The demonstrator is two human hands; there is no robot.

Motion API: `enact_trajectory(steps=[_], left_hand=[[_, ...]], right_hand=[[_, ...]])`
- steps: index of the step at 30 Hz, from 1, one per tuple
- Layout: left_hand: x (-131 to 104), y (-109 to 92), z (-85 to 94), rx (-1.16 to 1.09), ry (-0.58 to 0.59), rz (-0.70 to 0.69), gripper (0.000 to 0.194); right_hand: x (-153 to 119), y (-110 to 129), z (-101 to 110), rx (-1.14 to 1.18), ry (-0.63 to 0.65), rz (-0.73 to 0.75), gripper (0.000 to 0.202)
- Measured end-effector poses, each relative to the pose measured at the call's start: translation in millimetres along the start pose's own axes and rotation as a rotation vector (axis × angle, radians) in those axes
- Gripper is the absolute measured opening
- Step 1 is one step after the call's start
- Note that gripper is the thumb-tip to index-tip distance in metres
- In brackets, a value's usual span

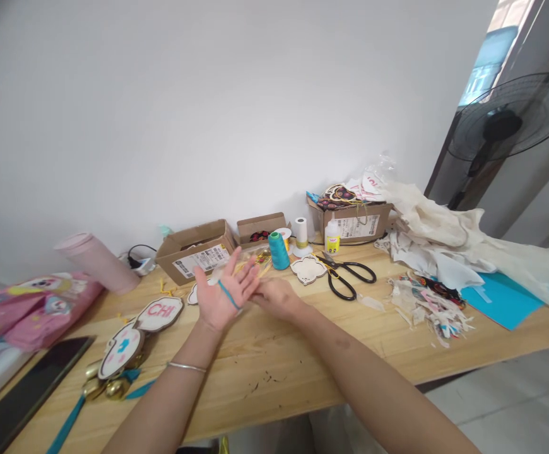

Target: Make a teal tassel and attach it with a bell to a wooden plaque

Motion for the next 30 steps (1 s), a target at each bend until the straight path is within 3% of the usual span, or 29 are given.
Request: enact_trajectory(steps=[3, 7, 10, 13, 17, 22, 30], left_hand=[[6.5, -13.8, 10.4, -0.089, -0.170, -0.208, 0.076], [10.3, -16.8, 25.7, -0.096, -0.266, -0.257, 0.068], [12.3, -10.8, 33.2, -0.058, -0.300, -0.239, 0.063], [14.5, 4.5, 31.3, -0.024, -0.309, -0.098, 0.065], [12.7, 28.4, 13.3, 0.019, -0.167, 0.163, 0.072], [4.7, 42.9, -6.0, 0.079, 0.035, 0.332, 0.079], [-5.5, 48.8, -10.0, 0.265, 0.282, 0.543, 0.096]], right_hand=[[-2.2, 7.7, -5.5, -0.218, 0.072, 0.101, 0.014], [-5.5, 20.9, -3.9, -0.443, 0.089, 0.184, 0.014], [-7.3, 31.9, -2.1, -0.470, 0.088, 0.270, 0.011], [-7.6, 37.2, -0.9, -0.485, 0.077, 0.352, 0.015], [-5.9, 35.7, 6.8, -0.537, 0.006, 0.391, 0.022], [-4.0, 33.6, 18.1, -0.546, -0.023, 0.349, 0.025], [-3.6, 26.2, 19.7, -0.327, 0.044, 0.270, 0.018]])
Point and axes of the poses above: each hand's wrist, its own x-axis towards the middle knuckle, its own z-axis out of the back of the hand, y = z × x, the point moved 5 cm from there along x, towards the middle knuckle, and after that the axes turned 11 degrees about x, right-handed, at the moved point
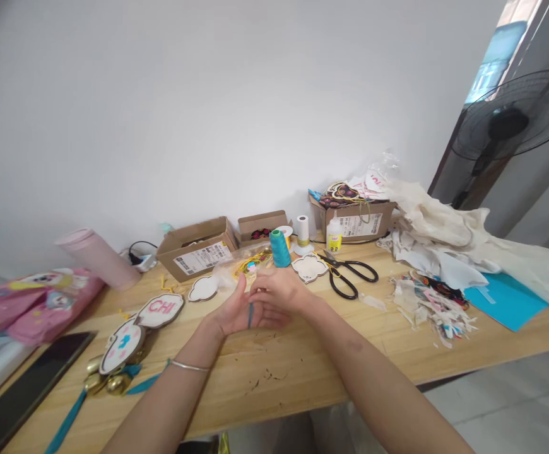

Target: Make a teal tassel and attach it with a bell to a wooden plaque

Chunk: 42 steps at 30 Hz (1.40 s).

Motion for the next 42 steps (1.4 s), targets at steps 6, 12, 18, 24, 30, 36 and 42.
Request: enact_trajectory(steps=[6, 12, 18, 24, 30, 36, 42], left_hand=[[-5.2, 5.4, -9.0, 0.128, 0.181, 0.145, 0.105], [-19.6, -8.9, -4.3, 0.015, 0.243, -0.121, 0.112], [-25.7, -46.1, 30.8, -0.405, -0.321, -0.726, 0.080], [-29.8, -49.6, 44.7, -0.503, -0.494, -0.847, 0.068], [-30.6, -43.8, 57.7, -0.509, -0.577, -0.841, 0.061], [-15.1, -35.4, 41.8, -0.408, -0.436, -0.599, 0.065], [1.9, -16.3, 13.1, -0.295, -0.217, -0.314, 0.080]], right_hand=[[11.3, -12.9, 1.3, 0.349, 0.155, -0.204, 0.021], [9.6, -26.3, -12.7, 0.667, 0.127, -0.352, 0.026], [0.5, -21.3, -25.5, 0.573, 0.138, -0.346, 0.026], [2.9, -5.2, -25.6, 0.522, 0.425, -0.521, 0.016], [-8.3, 8.3, -20.1, 0.319, 0.472, -0.579, 0.017], [12.1, 32.9, 20.6, -0.094, 0.379, -0.374, 0.018], [43.0, 45.1, 31.6, -0.340, 0.471, -0.242, 0.017]])
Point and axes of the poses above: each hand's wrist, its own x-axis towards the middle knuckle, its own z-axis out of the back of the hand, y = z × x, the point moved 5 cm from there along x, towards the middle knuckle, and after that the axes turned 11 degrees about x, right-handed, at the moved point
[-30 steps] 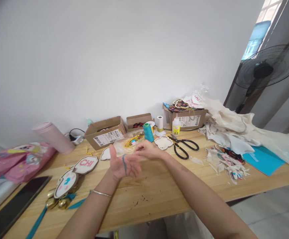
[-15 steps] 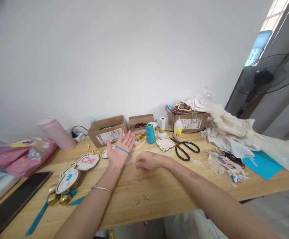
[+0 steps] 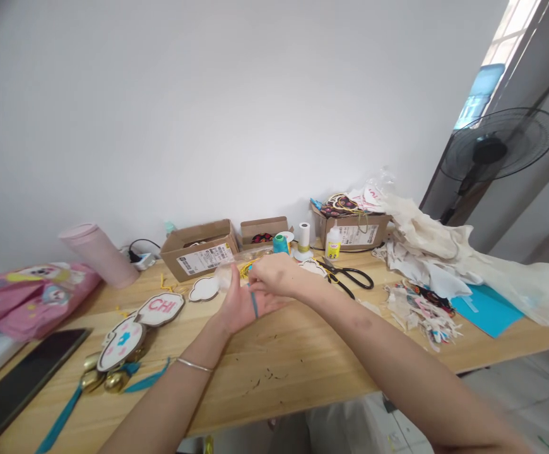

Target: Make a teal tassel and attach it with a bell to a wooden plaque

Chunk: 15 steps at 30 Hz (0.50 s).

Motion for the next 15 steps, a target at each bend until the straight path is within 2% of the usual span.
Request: enact_trajectory(steps=[3, 6, 12, 15], left_hand=[[-2.3, 6.1, -7.4, 0.072, 0.077, 0.071, 0.090], [-6.5, 4.7, -14.6, 0.127, 0.158, 0.106, 0.096], [-22.5, -1.2, -24.0, 0.226, 0.388, 0.219, 0.103], [-25.9, -8.2, -18.0, 0.189, 0.408, 0.149, 0.106]], right_hand=[[14.8, -12.2, -9.3, -0.004, -0.084, 0.060, 0.016], [24.3, -31.2, -20.5, 0.116, -0.177, 0.099, 0.014], [23.2, -61.7, -49.5, 0.723, -0.163, 0.061, 0.023], [14.5, -65.7, -66.5, 0.892, -0.181, 0.022, 0.023]])
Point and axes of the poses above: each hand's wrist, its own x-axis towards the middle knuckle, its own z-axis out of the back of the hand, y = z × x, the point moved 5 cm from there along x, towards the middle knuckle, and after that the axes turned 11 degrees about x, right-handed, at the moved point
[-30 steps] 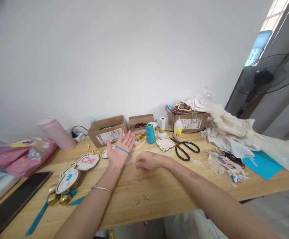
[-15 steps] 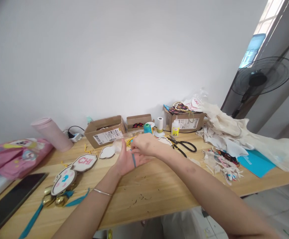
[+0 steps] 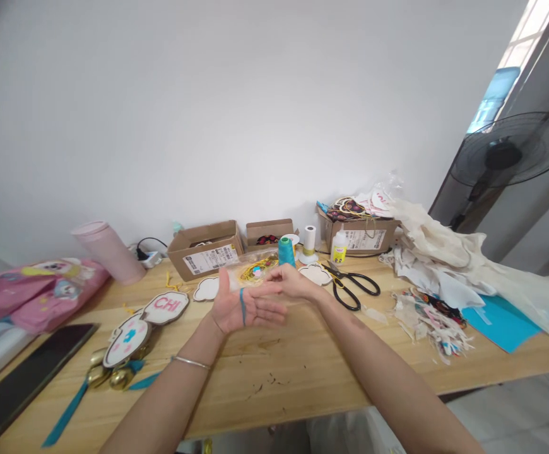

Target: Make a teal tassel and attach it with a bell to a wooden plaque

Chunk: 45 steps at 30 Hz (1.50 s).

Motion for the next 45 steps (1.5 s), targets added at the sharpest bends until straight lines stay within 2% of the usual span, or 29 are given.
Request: enact_trajectory(steps=[2, 5, 7, 9, 11, 15, 18, 21, 24, 29, 33, 38, 42, 45], left_hand=[[-2.1, -8.4, 10.0, -0.060, -0.098, -0.162, 0.104], [-6.0, -24.4, 28.7, -0.172, -0.338, -0.477, 0.093], [-8.5, -30.8, 38.8, -0.231, -0.485, -0.612, 0.084], [-9.7, -32.7, 46.3, -0.269, -0.599, -0.661, 0.077], [-9.6, -31.4, 51.6, -0.283, -0.675, -0.654, 0.071], [-6.0, -23.8, 55.2, -0.267, -0.742, -0.579, 0.065], [2.5, -13.4, 50.2, -0.262, -0.677, -0.448, 0.069], [11.5, -1.1, 38.7, -0.243, -0.539, -0.283, 0.072], [16.2, 7.7, 24.3, -0.185, -0.383, -0.139, 0.083], [14.5, 9.4, 7.4, -0.075, -0.164, -0.033, 0.098], [10.7, 9.1, 1.7, -0.032, -0.040, 0.018, 0.105], [5.9, 5.4, -2.2, 0.049, 0.003, 0.076, 0.108], [2.7, -4.2, -0.6, 0.054, -0.046, 0.032, 0.086], [-1.9, -3.2, 4.4, 0.040, -0.088, 0.074, 0.064]], right_hand=[[-7.6, -6.0, -6.7, 0.005, -0.012, -0.015, 0.025], [-16.0, -7.4, -19.2, -0.020, 0.029, -0.030, 0.026], [-19.3, -1.4, -26.8, -0.098, 0.071, -0.009, 0.023], [-21.3, 9.2, -32.5, -0.251, 0.103, 0.035, 0.020], [-22.4, 21.2, -36.4, -0.440, 0.125, 0.064, 0.022], [-22.0, 49.5, -38.5, -0.726, 0.143, 0.102, 0.021], [-17.0, 73.6, -34.6, -0.869, 0.155, 0.092, 0.017], [-7.0, 90.5, -25.7, -0.990, 0.174, 0.013, 0.018], [4.9, 94.8, -14.6, -0.997, 0.132, 0.050, 0.023], [16.8, 66.9, 2.1, -0.818, 0.000, 0.182, 0.023], [15.8, 37.2, 4.7, -0.525, -0.044, 0.137, 0.022], [4.9, 8.0, -3.4, 0.007, -0.035, 0.054, 0.022], [-4.6, -5.3, -7.1, 0.091, 0.023, 0.018, 0.023], [-6.7, -8.5, -3.3, 0.085, 0.021, 0.011, 0.022]])
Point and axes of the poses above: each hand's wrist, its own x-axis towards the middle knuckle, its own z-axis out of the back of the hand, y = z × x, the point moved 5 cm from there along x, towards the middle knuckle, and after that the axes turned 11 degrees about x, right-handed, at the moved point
